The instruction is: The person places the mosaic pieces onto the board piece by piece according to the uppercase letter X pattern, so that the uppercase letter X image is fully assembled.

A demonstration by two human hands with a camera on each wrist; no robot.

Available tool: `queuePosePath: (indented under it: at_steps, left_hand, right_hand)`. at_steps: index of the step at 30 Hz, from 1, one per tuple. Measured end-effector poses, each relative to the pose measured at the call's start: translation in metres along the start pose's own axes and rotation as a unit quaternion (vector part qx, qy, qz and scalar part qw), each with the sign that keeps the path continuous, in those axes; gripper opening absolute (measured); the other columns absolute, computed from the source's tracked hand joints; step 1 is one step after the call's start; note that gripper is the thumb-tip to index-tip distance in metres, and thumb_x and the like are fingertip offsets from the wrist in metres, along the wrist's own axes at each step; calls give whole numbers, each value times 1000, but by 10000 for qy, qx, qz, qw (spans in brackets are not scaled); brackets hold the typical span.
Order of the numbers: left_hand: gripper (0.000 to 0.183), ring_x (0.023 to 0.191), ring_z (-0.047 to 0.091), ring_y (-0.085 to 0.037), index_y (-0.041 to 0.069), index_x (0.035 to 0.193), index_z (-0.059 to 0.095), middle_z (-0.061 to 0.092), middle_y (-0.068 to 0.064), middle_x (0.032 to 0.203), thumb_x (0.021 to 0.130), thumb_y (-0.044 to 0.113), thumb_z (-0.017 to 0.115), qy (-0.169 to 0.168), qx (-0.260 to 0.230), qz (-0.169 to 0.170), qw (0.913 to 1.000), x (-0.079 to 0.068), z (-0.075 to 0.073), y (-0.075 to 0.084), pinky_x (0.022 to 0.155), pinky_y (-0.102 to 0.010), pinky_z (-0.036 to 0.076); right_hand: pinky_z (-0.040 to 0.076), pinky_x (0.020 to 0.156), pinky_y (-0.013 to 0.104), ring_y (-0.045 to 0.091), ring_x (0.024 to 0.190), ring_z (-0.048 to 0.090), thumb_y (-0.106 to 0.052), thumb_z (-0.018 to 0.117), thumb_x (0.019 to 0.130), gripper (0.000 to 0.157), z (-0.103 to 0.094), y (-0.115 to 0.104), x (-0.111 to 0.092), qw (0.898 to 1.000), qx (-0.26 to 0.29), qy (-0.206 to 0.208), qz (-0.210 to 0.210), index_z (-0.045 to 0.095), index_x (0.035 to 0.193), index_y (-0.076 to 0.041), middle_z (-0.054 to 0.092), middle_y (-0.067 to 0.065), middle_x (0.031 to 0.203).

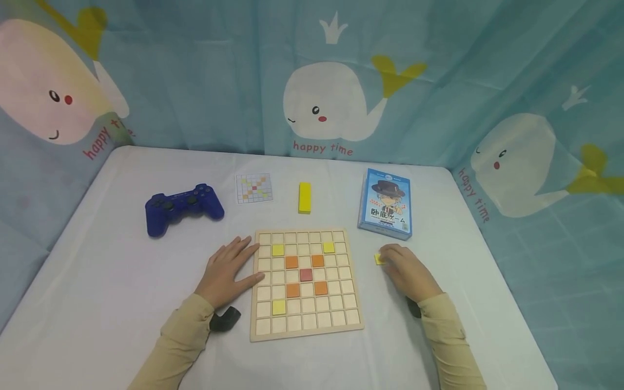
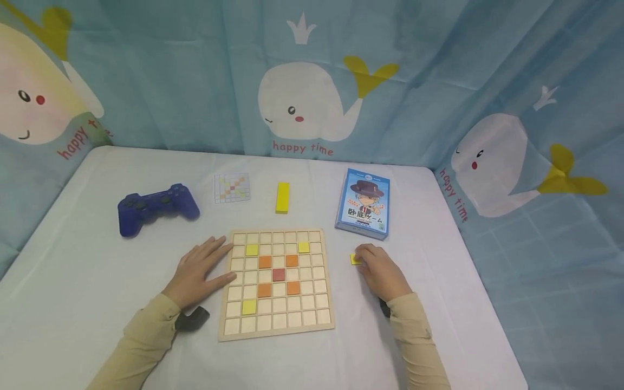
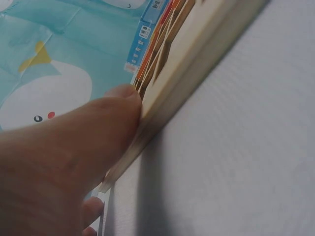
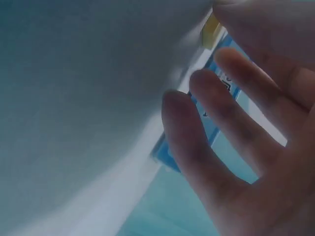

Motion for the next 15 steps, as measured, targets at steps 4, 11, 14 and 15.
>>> queuePosePath:
  at_steps: [4,11,14,15]
  left_hand:
    - [72,145,20,-32,17,146,41,32,-9,155,86,52,63,15,9,16,10000,0,0,0,119,-52,10]
    - [73,145,20,-32,17,146,41,32,-9,155,86,53,63,12,10,30,10000,0,1,-1,119,-53,10]
    - [73,145,19,-32,17,146,41,32,-9,155,86,54,62,10,21,21,10000,0,1,-2,119,-53,11]
    - [73,145,19,-32,17,146,41,32,-8,155,86,54,62,11,22,19,10000,0,1,-2,119,-53,11]
  right_hand:
    - [52,92,38,23,103,62,3,70,82,19,1,-1,2,10000,0,-37,-18,63,99,-5,66,5,105]
    - [54,88,33,17,98,63,1,75,79,25,-4,-21,3,9998,115,-107,-145,63,98,-8,65,0,102]
    - [55,84,30,13,95,62,3,77,75,29,-8,-39,4,9987,165,-62,-481,63,97,-10,65,-2,100]
    - [55,84,29,12,95,62,3,78,75,30,-9,-46,4,9981,178,-57,-588,63,97,-11,65,-3,100]
Point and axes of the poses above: each hand's wrist, its own x-axis towards the middle knuckle, its own z-axis out of the palm, y = z × x, the point moved 2 cm from there along x, towards the middle knuckle
